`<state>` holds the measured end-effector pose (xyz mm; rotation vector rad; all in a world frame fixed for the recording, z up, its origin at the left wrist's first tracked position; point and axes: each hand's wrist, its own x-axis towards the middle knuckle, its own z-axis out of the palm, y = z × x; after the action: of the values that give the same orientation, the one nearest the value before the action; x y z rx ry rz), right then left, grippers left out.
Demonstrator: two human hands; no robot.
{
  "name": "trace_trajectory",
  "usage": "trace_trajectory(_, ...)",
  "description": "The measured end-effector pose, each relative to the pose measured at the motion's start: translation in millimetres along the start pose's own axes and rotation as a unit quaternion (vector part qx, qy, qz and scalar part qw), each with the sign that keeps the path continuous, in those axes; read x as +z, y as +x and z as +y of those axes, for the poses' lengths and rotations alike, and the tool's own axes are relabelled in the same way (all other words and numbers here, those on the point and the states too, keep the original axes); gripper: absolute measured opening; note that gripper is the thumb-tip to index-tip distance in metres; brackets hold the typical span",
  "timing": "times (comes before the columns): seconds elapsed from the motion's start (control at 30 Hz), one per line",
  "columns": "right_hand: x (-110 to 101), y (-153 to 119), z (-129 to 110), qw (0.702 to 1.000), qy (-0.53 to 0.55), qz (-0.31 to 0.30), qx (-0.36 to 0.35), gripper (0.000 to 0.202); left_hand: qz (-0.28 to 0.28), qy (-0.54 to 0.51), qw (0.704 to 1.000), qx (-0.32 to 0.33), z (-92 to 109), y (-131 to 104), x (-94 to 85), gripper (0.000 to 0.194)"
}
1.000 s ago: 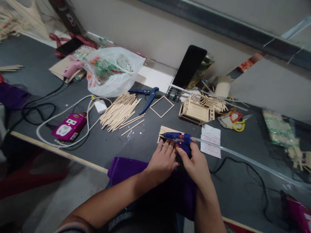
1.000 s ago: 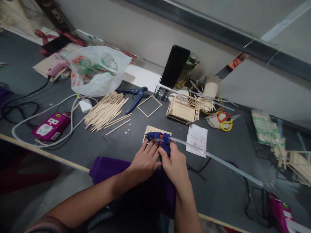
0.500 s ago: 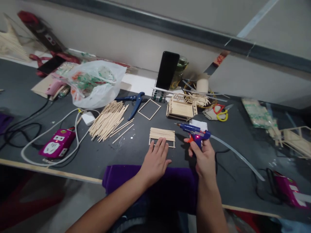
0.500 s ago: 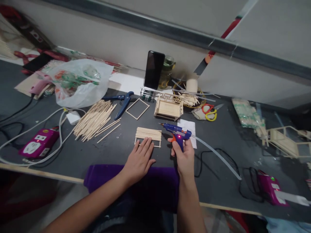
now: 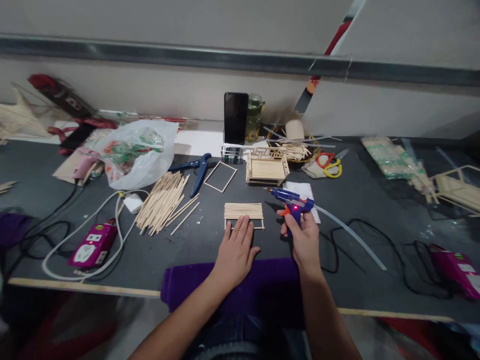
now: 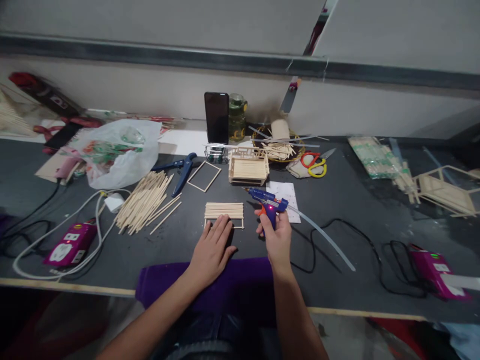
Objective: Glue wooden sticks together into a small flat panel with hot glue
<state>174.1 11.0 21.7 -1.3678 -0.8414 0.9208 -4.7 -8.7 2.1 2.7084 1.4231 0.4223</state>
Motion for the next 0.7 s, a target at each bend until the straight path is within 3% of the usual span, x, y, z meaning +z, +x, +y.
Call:
trace_trajectory(0.1, 0, -3, -1, 1.0, -0.023, 0.007, -0.004, 0.024, 0.047, -0.032, 0.998, -0.021, -9, -2, -11.8, 0.043)
trace_trajectory(0.2, 1, -6, -2, 0.999, -0.036, 0.012, -0.008, 0.026, 0.073, -0.024, 0.99, -0.122, -35, -7, -28.4, 0.023)
trace_trajectory(0.3, 2, -8, -3, 0.999, -0.042, 0.012, -0.014, 0.024, 0.053, 0.056, 0.972, -0.221, -72, -13, -44.0, 0.019)
trace_trajectory(0.43, 3, -10, -5, 0.999, -0.046, 0.011, -0.02, 0.023, 0.014, 0.134, 0.945, -0.298, -113, -18, -52.9, 0.015)
trace_trajectory(0.53, 4, -11, -5, 0.998, -0.051, 0.011, -0.025, 0.023, -0.014, 0.134, 0.942, -0.308, -127, -19, -50.2, 0.016)
trace_trajectory(0.7, 3, -11, -3, 0.998, -0.049, 0.01, -0.028, 0.022, -0.008, 0.15, 0.958, -0.243, -127, -21, -45.1, 0.02)
